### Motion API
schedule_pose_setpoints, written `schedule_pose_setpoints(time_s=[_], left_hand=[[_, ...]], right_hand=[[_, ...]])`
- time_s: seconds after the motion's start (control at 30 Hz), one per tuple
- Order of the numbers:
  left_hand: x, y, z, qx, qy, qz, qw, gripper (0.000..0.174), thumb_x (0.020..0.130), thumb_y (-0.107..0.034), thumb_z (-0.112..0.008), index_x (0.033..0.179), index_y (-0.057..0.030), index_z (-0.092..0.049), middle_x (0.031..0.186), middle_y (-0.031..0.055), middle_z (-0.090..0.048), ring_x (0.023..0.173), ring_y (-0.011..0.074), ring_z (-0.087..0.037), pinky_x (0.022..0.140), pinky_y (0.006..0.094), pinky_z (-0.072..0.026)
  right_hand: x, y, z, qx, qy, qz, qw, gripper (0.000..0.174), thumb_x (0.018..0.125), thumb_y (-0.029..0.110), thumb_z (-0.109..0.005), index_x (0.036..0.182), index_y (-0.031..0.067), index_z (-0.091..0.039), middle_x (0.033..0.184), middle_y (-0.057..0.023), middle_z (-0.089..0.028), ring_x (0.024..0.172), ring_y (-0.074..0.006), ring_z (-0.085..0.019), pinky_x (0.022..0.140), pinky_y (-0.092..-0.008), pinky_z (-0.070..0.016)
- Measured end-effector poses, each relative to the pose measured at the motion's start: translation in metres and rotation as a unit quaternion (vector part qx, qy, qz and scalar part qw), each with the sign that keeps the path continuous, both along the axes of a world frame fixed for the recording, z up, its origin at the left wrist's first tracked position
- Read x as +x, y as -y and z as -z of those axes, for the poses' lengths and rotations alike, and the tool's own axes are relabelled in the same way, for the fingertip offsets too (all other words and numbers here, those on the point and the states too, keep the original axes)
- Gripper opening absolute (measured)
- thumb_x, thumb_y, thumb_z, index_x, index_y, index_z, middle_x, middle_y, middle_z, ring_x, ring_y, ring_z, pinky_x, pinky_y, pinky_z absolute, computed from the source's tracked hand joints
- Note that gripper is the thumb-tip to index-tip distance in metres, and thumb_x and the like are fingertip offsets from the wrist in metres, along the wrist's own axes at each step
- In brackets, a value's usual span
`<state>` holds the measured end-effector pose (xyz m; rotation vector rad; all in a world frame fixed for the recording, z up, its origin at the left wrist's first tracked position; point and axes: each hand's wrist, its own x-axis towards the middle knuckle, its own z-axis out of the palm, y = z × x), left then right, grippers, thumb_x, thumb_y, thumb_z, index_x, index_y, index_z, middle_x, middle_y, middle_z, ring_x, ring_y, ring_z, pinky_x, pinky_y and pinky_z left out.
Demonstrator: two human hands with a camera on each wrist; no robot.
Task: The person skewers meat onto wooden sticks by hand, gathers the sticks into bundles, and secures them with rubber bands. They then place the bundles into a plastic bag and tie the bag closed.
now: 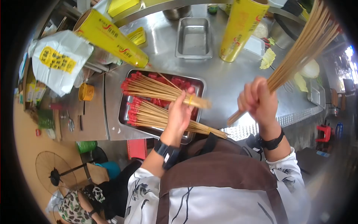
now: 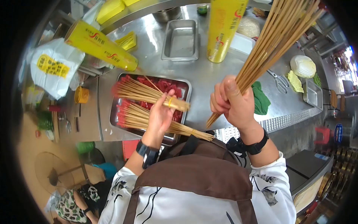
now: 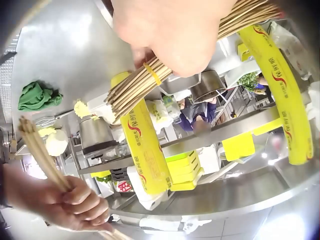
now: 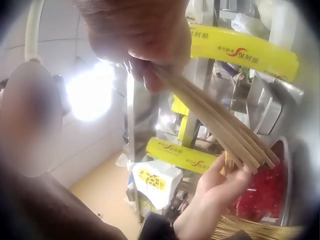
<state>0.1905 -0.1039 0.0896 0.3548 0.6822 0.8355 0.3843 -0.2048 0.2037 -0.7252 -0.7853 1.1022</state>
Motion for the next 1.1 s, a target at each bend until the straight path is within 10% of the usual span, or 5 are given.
schedule_pose_setpoints(time_s=[0.4,0.67,0.83,1.1], left_hand=[[-0.090,0.054,-0.004,0.023,-0.134,0.034,0.990,0.016,0.089,-0.010,-0.050,0.099,0.0022,-0.054,0.081,0.0090,-0.059,0.069,0.0169,-0.059,0.063,0.0290,-0.0504],[-0.113,0.066,0.005,-0.022,-0.001,-0.009,1.000,0.051,0.097,-0.048,-0.029,0.114,-0.0040,-0.048,0.092,0.0103,-0.056,0.068,0.0206,-0.050,0.063,0.0327,-0.0447],[-0.128,0.071,0.003,0.015,0.063,0.034,0.997,0.043,0.091,-0.019,-0.048,0.128,-0.0011,-0.039,0.117,0.0159,-0.053,0.109,0.0304,-0.053,0.093,0.0421,-0.0448],[-0.146,0.081,-0.001,-0.039,0.127,0.148,0.980,0.067,0.084,-0.001,-0.056,0.140,-0.0104,-0.021,0.130,0.0200,-0.045,0.106,0.0296,-0.057,0.091,0.0413,-0.0480]], right_hand=[[-0.112,-0.096,0.004,-0.058,-0.071,-0.187,0.978,0.042,0.095,0.039,-0.046,0.067,0.0098,-0.037,0.052,0.0005,-0.031,0.041,-0.0101,-0.029,0.040,-0.0261,-0.0286],[-0.154,-0.117,0.048,-0.182,-0.121,-0.206,0.954,0.043,0.094,0.039,-0.049,0.064,0.0120,-0.035,0.052,0.0018,-0.029,0.041,-0.0097,-0.028,0.040,-0.0262,-0.0284],[-0.156,-0.122,0.054,-0.188,-0.161,-0.211,0.946,0.040,0.094,0.039,-0.048,0.066,0.0126,-0.036,0.054,0.0019,-0.029,0.043,-0.0094,-0.027,0.041,-0.0260,-0.0269],[-0.161,-0.120,0.069,-0.228,-0.171,-0.183,0.941,0.038,0.095,0.037,-0.047,0.068,0.0124,-0.038,0.054,0.0024,-0.030,0.042,-0.0086,-0.028,0.040,-0.0245,-0.0275]])
